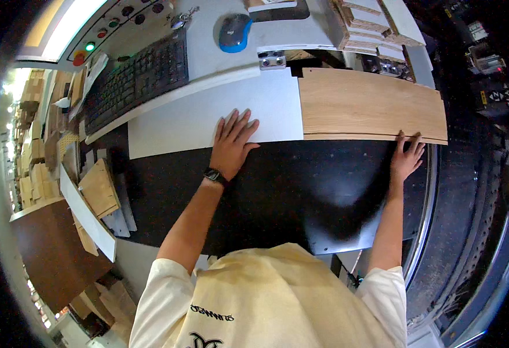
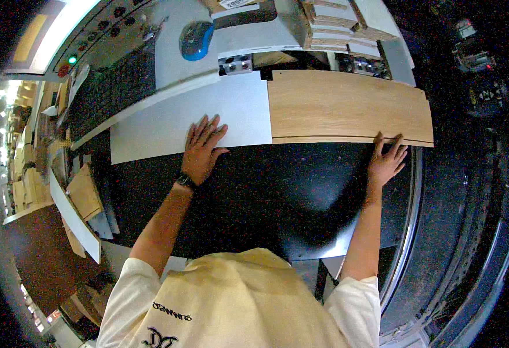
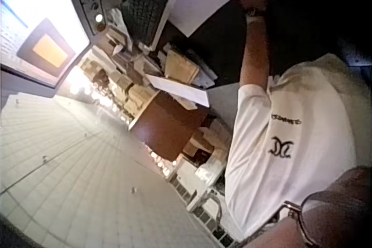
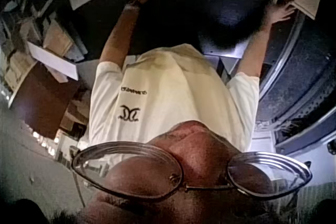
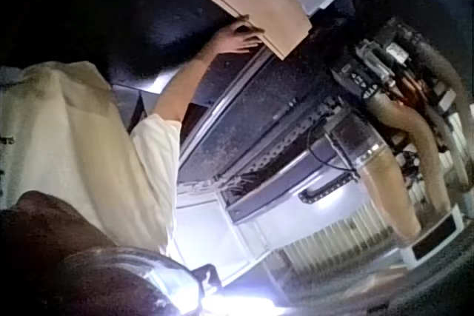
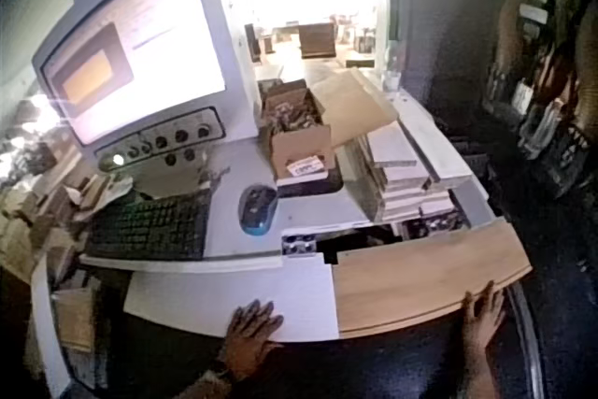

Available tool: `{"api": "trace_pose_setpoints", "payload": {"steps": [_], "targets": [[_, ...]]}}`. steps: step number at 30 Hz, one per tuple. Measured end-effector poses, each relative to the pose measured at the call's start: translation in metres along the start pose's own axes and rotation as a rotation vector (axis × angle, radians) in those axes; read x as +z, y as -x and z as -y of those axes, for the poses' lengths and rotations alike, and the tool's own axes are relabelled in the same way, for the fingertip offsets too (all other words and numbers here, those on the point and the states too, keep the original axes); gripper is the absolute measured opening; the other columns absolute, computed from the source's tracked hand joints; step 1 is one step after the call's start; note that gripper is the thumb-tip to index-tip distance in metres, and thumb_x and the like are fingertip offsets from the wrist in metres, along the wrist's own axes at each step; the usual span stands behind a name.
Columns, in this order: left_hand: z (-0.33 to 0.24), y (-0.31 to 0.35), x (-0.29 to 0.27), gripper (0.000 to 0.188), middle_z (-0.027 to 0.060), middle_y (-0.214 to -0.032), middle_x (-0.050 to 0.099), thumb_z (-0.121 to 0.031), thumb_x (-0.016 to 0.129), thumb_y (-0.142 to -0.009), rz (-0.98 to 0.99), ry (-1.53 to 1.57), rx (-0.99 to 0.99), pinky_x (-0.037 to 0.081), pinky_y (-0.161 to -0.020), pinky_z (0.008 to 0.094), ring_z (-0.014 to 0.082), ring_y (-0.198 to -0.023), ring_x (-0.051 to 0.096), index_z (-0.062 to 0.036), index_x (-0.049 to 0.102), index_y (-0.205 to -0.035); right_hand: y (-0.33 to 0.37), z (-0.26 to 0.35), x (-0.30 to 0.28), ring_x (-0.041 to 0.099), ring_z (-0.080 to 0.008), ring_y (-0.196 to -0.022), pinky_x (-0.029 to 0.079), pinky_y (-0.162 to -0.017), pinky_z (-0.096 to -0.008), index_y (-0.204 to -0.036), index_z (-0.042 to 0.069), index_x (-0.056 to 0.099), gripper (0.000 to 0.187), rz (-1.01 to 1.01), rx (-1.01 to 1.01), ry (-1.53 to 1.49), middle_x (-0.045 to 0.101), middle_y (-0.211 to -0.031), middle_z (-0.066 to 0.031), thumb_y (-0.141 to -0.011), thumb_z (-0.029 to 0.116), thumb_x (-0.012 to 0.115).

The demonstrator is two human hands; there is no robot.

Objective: The person uses a computer keyboard and mouse to operate an industrial machine, then places and aligns a white rectangular panel and a wooden panel on the machine's work surface.

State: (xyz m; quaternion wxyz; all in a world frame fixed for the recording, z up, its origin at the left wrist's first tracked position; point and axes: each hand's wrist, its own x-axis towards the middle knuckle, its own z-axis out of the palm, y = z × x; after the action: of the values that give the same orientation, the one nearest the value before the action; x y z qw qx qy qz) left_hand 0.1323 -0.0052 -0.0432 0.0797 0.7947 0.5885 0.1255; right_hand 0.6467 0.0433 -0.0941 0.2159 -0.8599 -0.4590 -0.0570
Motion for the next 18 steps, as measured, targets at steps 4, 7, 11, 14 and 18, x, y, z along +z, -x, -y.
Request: {"api": "trace_pose_setpoints", "payload": {"steps": [4, 7, 11, 14, 18], "targets": [[0.001, 0.000, 0.000, 0.062, 0.0030, -0.171, 0.036, -0.038, 0.069, -0.097, 0.010, -0.004, 0.002, 0.018, -0.132, 0.0542, 0.0305, -0.160, 0.027, -0.0205, 0.054, -0.155, 0.002, 0.006, -0.009, 0.028, -0.0419, -0.159, 0.018, -0.127, -0.0623, -0.166, 0.023, 0.038, 0.086, 0.032, 0.020, -0.007, 0.032, -0.170, -0.0253, -0.098, 0.073, 0.054], [0.002, 0.002, 0.001, 0.061, 0.0036, -0.172, 0.036, -0.038, 0.069, -0.097, -0.011, -0.001, 0.004, 0.018, -0.131, 0.0555, 0.0314, -0.160, 0.027, -0.0187, 0.056, -0.154, 0.004, 0.016, -0.014, 0.027, -0.0416, -0.159, 0.017, -0.127, -0.0621, -0.166, 0.023, 0.038, 0.085, 0.026, 0.007, 0.009, 0.032, -0.169, -0.0257, -0.099, 0.073, 0.053], [0.000, 0.001, 0.000, 0.059, 0.0020, -0.170, 0.039, -0.037, 0.070, -0.097, -0.013, 0.012, -0.007, 0.019, -0.131, 0.0563, 0.0306, -0.159, 0.029, -0.0198, 0.057, -0.152, 0.007, 0.019, -0.013, 0.025, -0.0393, -0.160, 0.016, -0.128, -0.0603, -0.167, 0.024, 0.036, 0.082, 0.011, 0.030, 0.014, 0.030, -0.171, -0.0244, -0.100, 0.070, 0.053], [-0.010, -0.005, -0.008, 0.064, 0.0079, -0.166, 0.043, -0.039, 0.075, -0.094, -0.021, 0.011, -0.001, 0.022, -0.130, 0.0565, 0.0326, -0.158, 0.030, -0.0155, 0.056, -0.151, 0.007, 0.019, -0.016, 0.023, -0.0387, -0.161, 0.017, -0.128, -0.0605, -0.167, 0.022, 0.034, 0.083, 0.033, 0.059, 0.030, 0.024, -0.173, -0.0231, -0.101, 0.068, 0.053], [-0.045, -0.022, -0.007, 0.075, 0.0177, -0.165, 0.042, -0.044, 0.077, -0.092, -0.059, 0.138, 0.090, 0.024, -0.129, 0.0551, 0.0372, -0.157, 0.031, -0.0081, 0.052, -0.153, 0.007, 0.015, -0.011, 0.023, -0.0384, -0.161, 0.017, -0.128, -0.0615, -0.165, 0.017, 0.036, 0.082, -0.007, 0.027, 0.042, 0.022, -0.175, -0.0216, -0.102, 0.066, 0.054]]}}
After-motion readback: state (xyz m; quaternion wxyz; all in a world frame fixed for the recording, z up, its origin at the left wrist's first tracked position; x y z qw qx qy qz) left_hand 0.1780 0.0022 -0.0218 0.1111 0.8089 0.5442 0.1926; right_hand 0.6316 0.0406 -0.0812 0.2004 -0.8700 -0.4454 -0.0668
